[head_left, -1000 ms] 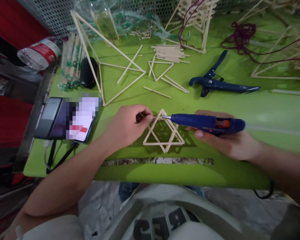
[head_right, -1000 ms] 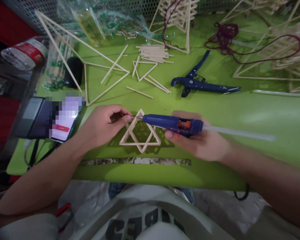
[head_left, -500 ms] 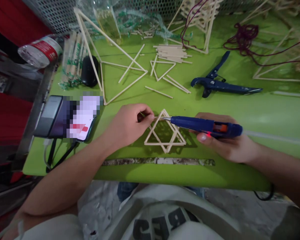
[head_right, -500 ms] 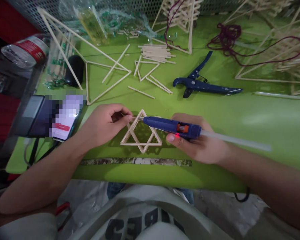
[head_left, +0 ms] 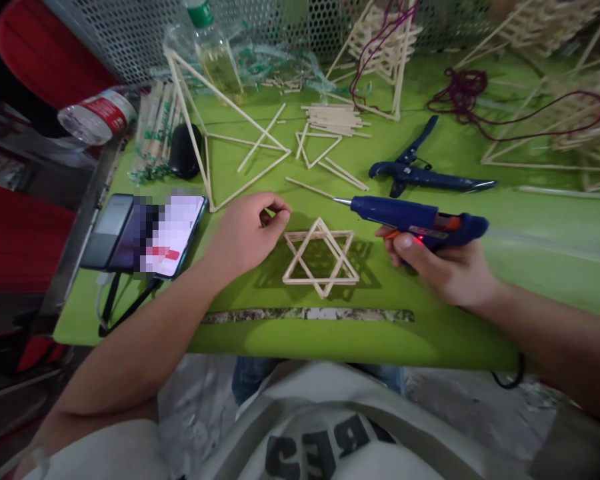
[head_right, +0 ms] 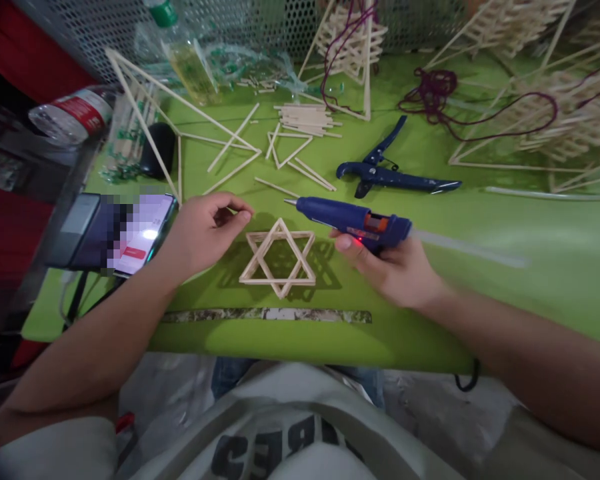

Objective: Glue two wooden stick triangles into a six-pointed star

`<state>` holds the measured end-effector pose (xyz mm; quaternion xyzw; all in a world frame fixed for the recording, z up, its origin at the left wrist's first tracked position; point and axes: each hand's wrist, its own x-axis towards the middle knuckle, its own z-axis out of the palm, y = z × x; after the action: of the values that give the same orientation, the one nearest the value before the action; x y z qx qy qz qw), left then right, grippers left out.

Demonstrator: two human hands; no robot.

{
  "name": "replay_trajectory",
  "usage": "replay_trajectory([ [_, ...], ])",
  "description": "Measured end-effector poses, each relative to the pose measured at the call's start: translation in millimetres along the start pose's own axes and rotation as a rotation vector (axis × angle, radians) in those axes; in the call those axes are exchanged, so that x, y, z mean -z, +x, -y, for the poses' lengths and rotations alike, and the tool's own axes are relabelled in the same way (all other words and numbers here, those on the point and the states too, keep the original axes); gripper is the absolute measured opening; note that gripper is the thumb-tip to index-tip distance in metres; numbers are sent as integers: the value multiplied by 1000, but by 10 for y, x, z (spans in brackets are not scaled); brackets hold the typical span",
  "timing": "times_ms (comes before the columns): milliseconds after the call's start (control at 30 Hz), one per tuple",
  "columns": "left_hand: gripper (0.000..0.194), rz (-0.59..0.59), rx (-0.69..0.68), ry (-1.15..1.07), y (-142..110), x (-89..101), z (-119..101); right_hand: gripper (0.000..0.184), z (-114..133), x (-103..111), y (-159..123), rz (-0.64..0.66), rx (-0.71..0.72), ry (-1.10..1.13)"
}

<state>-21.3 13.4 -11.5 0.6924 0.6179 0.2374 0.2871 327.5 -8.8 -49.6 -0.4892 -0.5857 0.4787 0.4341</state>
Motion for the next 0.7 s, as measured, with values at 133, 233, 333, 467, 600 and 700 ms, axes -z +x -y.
replay_trajectory([
  [133, 24, -12, 22, 66, 54, -22, 45, 60, 13, -24, 34, -28, -5, 15],
  [233, 22, -23, 46, 90, 114, -32, 51, 63, 66, -39, 86, -58, 21, 35],
  [333, 25, -29, 72, 136, 193, -14, 29, 66, 125, -46, 144, -76, 49, 76],
  [467, 34, 44, 15, 339, 361, 37, -59, 70, 170, -33, 218, -102, 48, 146],
  [600, 42, 115, -185, 519, 657, 16, -166, 71, 190, 10, 258, -82, 74, 148],
  [700, 41, 202, -328, 625, 897, -44, -190, 72, 201, 32, 264, -78, 87, 144],
])
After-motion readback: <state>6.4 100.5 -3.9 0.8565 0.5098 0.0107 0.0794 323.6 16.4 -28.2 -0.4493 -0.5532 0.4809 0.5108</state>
